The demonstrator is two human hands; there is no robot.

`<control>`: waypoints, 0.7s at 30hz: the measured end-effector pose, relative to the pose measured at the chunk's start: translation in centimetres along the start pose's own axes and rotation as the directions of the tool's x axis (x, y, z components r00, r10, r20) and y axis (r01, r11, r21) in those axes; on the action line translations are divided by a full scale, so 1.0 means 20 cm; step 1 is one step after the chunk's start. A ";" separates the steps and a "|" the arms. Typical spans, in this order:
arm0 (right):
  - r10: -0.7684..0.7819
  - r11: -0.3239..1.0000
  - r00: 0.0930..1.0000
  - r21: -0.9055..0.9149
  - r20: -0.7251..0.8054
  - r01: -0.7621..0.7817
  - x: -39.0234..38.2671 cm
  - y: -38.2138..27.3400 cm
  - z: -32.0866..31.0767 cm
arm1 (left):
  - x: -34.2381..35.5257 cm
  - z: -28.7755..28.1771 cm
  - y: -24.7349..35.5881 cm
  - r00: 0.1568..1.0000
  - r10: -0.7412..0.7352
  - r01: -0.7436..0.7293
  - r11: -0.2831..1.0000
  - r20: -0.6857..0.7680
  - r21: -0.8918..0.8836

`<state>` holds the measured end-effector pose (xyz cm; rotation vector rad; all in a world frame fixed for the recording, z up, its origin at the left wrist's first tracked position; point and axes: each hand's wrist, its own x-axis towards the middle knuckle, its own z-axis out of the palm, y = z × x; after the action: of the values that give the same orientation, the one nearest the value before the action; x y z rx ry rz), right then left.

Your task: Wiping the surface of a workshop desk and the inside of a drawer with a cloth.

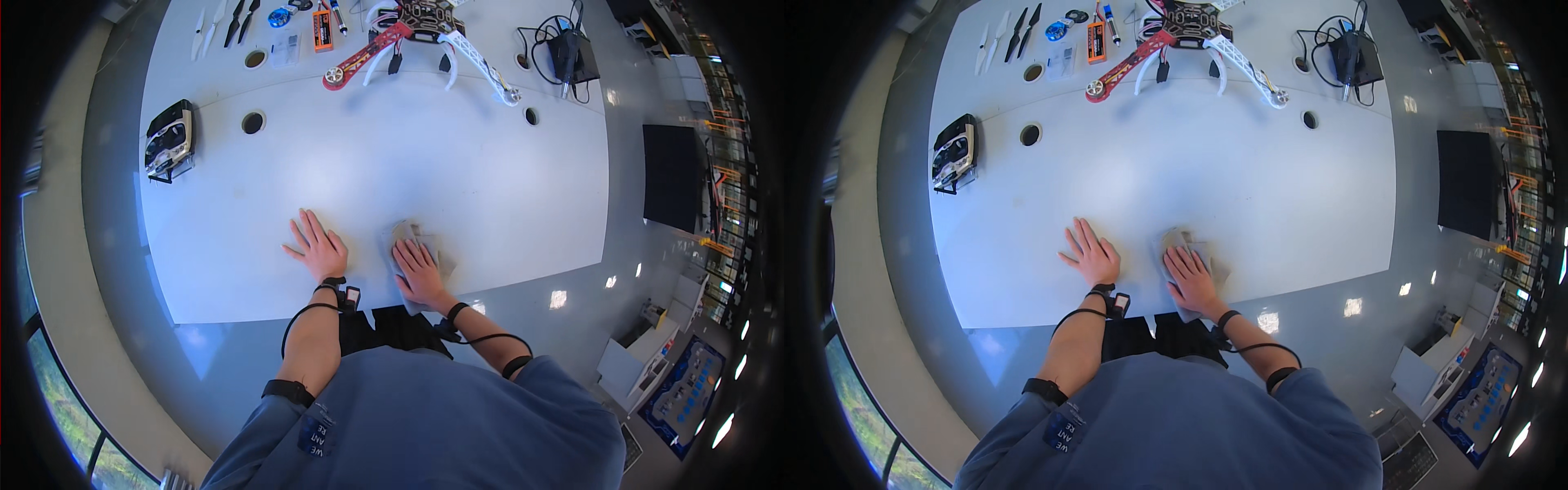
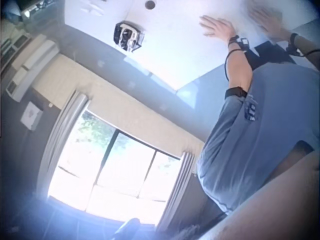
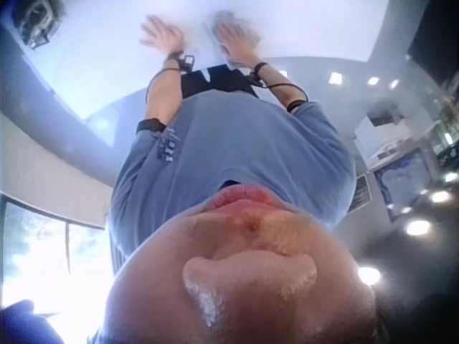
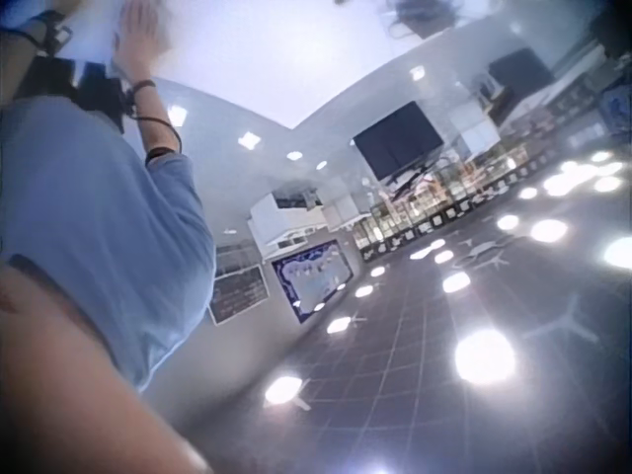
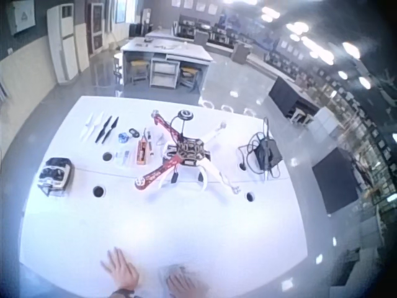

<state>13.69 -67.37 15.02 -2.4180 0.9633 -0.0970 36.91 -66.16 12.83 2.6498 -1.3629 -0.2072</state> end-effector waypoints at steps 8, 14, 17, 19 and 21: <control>0.098 0.982 0.956 -0.130 -0.278 -0.139 0.53 0.60 -0.29 | -0.01 -0.03 -0.04 0.999 0.008 -0.009 1.000 0.041 0.027; 0.369 0.840 0.703 -0.105 -0.607 -0.532 0.78 0.88 -0.39 | 0.00 0.01 0.01 1.000 0.023 -0.023 1.000 0.013 0.006; 0.409 0.811 0.662 -0.084 -0.628 -0.580 0.61 0.69 -0.26 | 0.00 0.02 0.00 0.999 0.035 -0.035 0.999 -0.001 -0.001; 0.435 0.825 0.692 -0.053 -0.576 -0.563 0.43 0.45 -0.14 | 0.01 0.02 -0.02 0.999 0.040 -0.040 0.999 -0.018 0.017; 0.470 0.830 0.726 -0.029 -0.502 -0.557 0.24 0.19 -0.05 | 0.00 0.00 -0.04 0.999 0.036 -0.035 0.999 -0.041 0.030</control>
<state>14.70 -73.29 13.41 -2.2133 1.9239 -0.4362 37.58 -65.71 12.57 2.6357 -1.4100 -0.1283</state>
